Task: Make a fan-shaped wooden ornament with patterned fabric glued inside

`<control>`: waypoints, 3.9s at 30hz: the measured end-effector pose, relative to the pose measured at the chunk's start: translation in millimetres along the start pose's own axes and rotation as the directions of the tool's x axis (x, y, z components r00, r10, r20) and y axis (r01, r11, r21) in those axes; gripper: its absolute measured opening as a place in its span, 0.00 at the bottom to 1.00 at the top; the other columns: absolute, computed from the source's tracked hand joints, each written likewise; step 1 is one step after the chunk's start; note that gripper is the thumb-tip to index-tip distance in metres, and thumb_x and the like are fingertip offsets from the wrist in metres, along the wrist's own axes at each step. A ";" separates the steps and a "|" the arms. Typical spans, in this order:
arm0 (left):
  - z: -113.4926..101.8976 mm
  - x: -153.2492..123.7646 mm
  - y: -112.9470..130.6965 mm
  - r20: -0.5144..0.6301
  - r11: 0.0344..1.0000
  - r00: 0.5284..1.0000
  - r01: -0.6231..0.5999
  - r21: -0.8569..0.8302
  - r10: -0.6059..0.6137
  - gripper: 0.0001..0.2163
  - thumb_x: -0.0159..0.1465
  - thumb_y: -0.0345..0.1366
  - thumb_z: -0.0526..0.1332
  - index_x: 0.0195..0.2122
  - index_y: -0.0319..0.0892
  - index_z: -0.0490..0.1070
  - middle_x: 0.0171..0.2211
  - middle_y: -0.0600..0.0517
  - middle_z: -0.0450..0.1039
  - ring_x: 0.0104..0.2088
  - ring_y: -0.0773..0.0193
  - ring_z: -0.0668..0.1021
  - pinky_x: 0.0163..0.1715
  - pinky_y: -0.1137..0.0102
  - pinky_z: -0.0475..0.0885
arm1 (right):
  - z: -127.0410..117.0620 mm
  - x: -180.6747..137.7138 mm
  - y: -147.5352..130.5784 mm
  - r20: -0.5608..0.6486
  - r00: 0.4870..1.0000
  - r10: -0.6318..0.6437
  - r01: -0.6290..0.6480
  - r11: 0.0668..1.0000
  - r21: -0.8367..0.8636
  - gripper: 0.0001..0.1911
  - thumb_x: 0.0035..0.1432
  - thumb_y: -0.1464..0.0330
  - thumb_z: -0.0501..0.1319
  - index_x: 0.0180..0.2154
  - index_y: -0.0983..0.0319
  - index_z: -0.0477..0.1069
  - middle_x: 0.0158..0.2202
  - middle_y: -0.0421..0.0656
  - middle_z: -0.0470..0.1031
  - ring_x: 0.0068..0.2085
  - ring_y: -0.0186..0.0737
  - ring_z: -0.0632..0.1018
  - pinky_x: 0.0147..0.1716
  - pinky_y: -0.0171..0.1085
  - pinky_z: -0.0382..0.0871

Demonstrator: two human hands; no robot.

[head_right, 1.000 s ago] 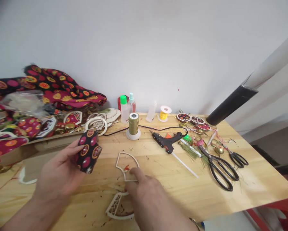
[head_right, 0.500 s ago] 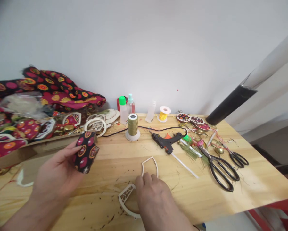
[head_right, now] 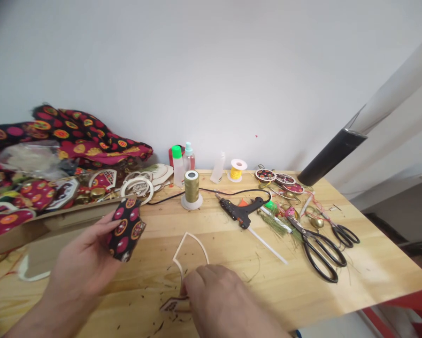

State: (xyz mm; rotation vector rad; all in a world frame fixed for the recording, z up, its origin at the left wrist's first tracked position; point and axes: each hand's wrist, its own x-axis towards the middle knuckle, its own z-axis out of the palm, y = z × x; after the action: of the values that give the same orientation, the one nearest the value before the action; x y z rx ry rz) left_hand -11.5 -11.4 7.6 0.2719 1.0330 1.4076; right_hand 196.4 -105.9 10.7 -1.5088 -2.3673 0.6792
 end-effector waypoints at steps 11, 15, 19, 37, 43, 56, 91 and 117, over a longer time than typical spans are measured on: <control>-15.5 -2.2 -31.8 0.424 0.702 0.841 -0.076 0.708 -0.336 0.26 0.59 0.38 0.63 0.59 0.44 0.62 0.42 0.46 0.78 0.34 0.58 0.81 0.28 0.67 0.76 | -30.4 11.5 49.8 0.005 0.986 0.164 -0.034 0.173 0.984 0.12 0.49 0.70 0.71 0.32 0.62 0.69 0.26 0.36 0.73 0.24 0.26 0.71 0.24 0.26 0.65; -18.5 -5.0 -32.7 0.684 0.422 0.709 -0.575 0.701 -0.169 0.13 0.63 0.41 0.59 0.46 0.45 0.77 0.49 0.44 0.74 0.49 0.52 0.75 0.51 0.58 0.68 | -20.0 31.4 49.9 0.021 0.990 0.140 -0.019 -0.019 1.000 0.15 0.44 0.71 0.74 0.32 0.63 0.70 0.27 0.37 0.76 0.25 0.26 0.74 0.25 0.25 0.67; -17.8 -6.4 -30.1 0.590 0.546 0.808 -0.490 0.680 -0.009 0.15 0.62 0.44 0.61 0.46 0.46 0.77 0.50 0.44 0.74 0.48 0.51 0.76 0.48 0.58 0.70 | -14.1 45.3 41.1 0.111 0.981 0.157 -0.104 -0.051 0.993 0.16 0.42 0.71 0.75 0.32 0.64 0.71 0.27 0.37 0.76 0.25 0.26 0.75 0.27 0.26 0.68; -8.2 5.3 -15.7 0.224 0.971 0.975 -0.050 0.234 -0.004 0.14 0.42 0.36 0.76 0.25 0.38 0.75 0.22 0.57 0.70 0.19 0.77 0.68 0.14 0.83 0.59 | -6.6 58.0 61.6 -0.248 0.781 0.573 -0.098 0.504 0.858 0.19 0.41 0.59 0.70 0.34 0.65 0.76 0.26 0.42 0.77 0.24 0.33 0.74 0.25 0.34 0.69; -5.4 2.7 -15.2 0.222 0.973 0.975 -0.075 0.218 0.026 0.14 0.41 0.35 0.76 0.27 0.38 0.76 0.23 0.56 0.72 0.18 0.76 0.69 0.14 0.83 0.59 | 7.7 56.5 61.7 -0.207 0.854 0.476 -0.172 0.636 0.752 0.10 0.51 0.65 0.63 0.31 0.64 0.79 0.20 0.40 0.75 0.21 0.34 0.72 0.22 0.34 0.66; -7.1 0.0 -18.0 0.297 0.953 0.955 -0.099 0.288 0.009 0.12 0.46 0.36 0.75 0.26 0.37 0.75 0.23 0.54 0.73 0.19 0.74 0.70 0.15 0.82 0.62 | -0.5 48.3 53.6 -0.399 0.833 0.383 -0.193 0.877 0.439 0.14 0.59 0.66 0.55 0.36 0.61 0.79 0.29 0.44 0.82 0.34 0.44 0.81 0.37 0.41 0.74; -13.6 -5.3 -25.3 0.300 0.592 0.942 -0.330 0.736 0.152 0.25 0.58 0.46 0.65 0.54 0.41 0.71 0.28 0.50 0.80 0.17 0.69 0.72 0.16 0.75 0.67 | 1.8 26.1 23.2 -0.581 0.787 -0.207 -0.074 0.904 -0.421 0.21 0.60 0.64 0.60 0.51 0.68 0.64 0.42 0.52 0.75 0.42 0.51 0.74 0.38 0.47 0.68; -17.3 -0.9 -24.8 0.400 0.786 0.908 -0.337 0.518 0.126 0.11 0.55 0.42 0.69 0.37 0.44 0.76 0.26 0.58 0.72 0.22 0.73 0.71 0.23 0.79 0.66 | 13.2 -6.3 14.6 0.211 0.977 0.010 0.024 0.987 -0.158 0.37 0.33 0.58 0.76 0.46 0.63 0.70 0.44 0.49 0.72 0.44 0.54 0.71 0.41 0.49 0.67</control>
State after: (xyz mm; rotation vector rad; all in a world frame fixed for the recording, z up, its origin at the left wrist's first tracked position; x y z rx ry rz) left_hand -7.1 -24.5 -19.3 1.1002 1.1340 1.1654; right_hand 204.7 -109.7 -7.8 -1.5607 -2.6411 0.6945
